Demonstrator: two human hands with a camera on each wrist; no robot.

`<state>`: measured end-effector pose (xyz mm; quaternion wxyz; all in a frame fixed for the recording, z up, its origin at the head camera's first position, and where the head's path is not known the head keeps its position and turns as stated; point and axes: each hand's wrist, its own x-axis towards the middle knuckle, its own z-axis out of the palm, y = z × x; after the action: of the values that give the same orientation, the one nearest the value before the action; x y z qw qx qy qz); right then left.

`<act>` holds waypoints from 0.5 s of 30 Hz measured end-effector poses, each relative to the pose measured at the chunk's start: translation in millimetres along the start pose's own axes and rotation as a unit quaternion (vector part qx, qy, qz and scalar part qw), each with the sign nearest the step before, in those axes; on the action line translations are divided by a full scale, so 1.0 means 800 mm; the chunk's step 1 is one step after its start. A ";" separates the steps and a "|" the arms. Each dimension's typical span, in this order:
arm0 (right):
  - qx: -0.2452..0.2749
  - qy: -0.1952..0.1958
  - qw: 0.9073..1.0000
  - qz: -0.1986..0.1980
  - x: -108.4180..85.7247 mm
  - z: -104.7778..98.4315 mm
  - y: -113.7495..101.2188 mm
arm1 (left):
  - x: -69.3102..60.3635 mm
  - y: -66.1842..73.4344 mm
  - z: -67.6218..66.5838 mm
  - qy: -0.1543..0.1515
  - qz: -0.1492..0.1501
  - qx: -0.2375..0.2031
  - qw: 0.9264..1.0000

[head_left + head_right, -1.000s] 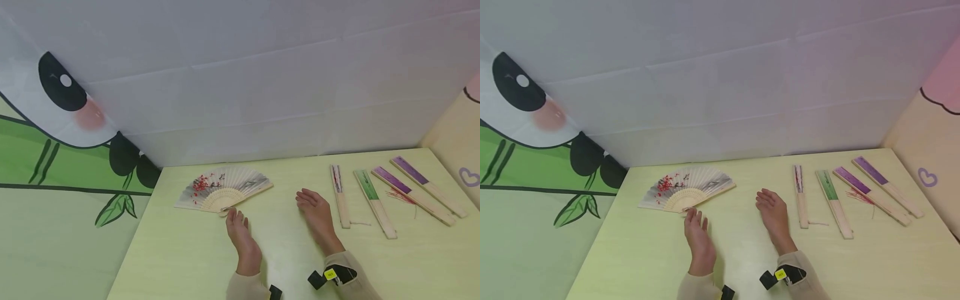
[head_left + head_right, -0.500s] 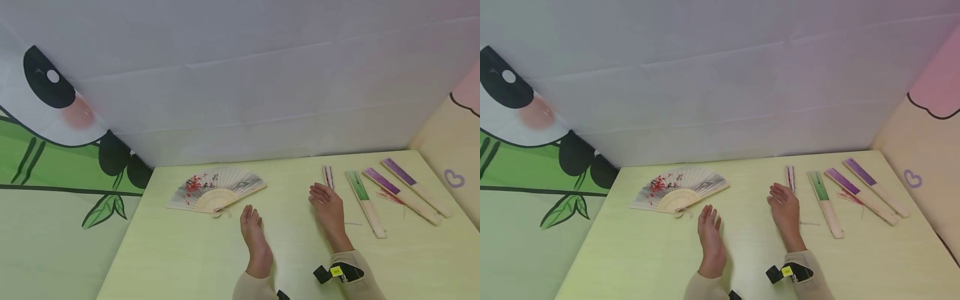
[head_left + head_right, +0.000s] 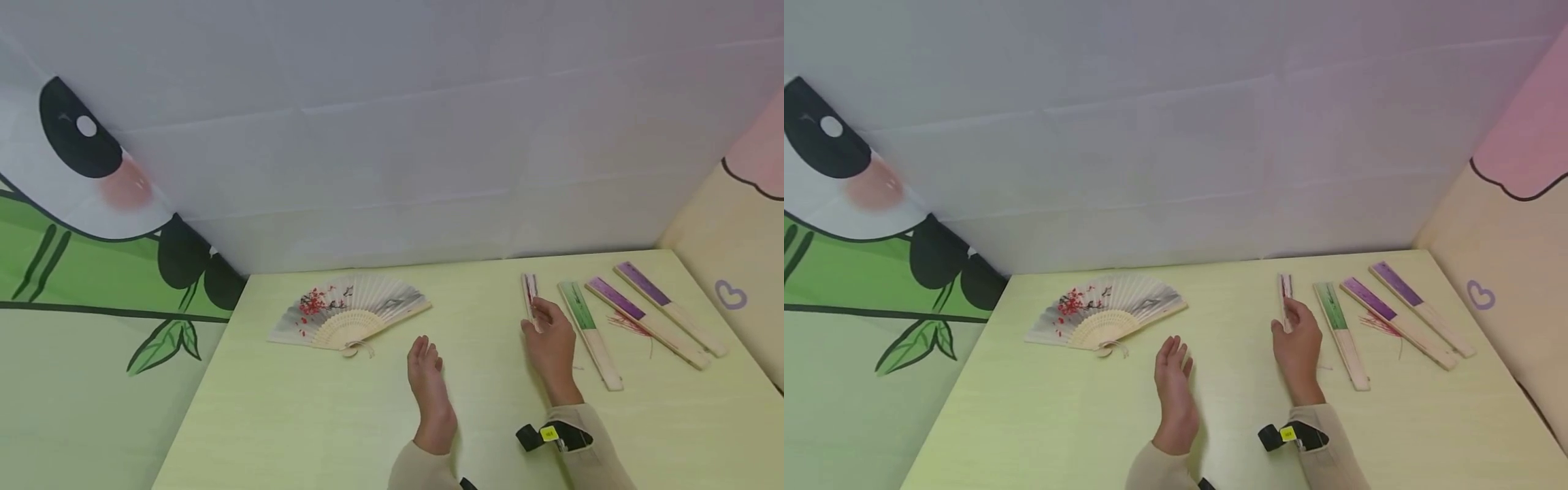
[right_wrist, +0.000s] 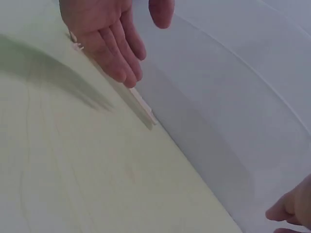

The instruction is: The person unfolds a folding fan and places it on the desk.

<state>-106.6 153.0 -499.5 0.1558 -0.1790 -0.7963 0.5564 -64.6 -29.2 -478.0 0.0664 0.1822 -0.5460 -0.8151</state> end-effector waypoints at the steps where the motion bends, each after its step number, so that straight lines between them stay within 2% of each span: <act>1: -0.012 0.002 1.000 -0.003 0.001 -0.001 0.003 | 0.000 -0.002 0.001 -0.002 -0.005 0.000 1.000; 8: -0.103 0.004 0.994 -0.028 0.009 -0.004 0.021 | -0.004 -0.014 0.015 -0.018 -0.029 0.026 0.999; 15: -0.150 -0.014 0.988 -0.035 0.007 -0.006 0.022 | -0.009 -0.026 0.031 -0.034 -0.038 0.042 0.998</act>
<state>-107.4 165.3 -513.9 0.1351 -0.1647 -0.8786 0.4274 -65.0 2.5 -486.9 0.0085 0.1776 -0.5746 -0.7989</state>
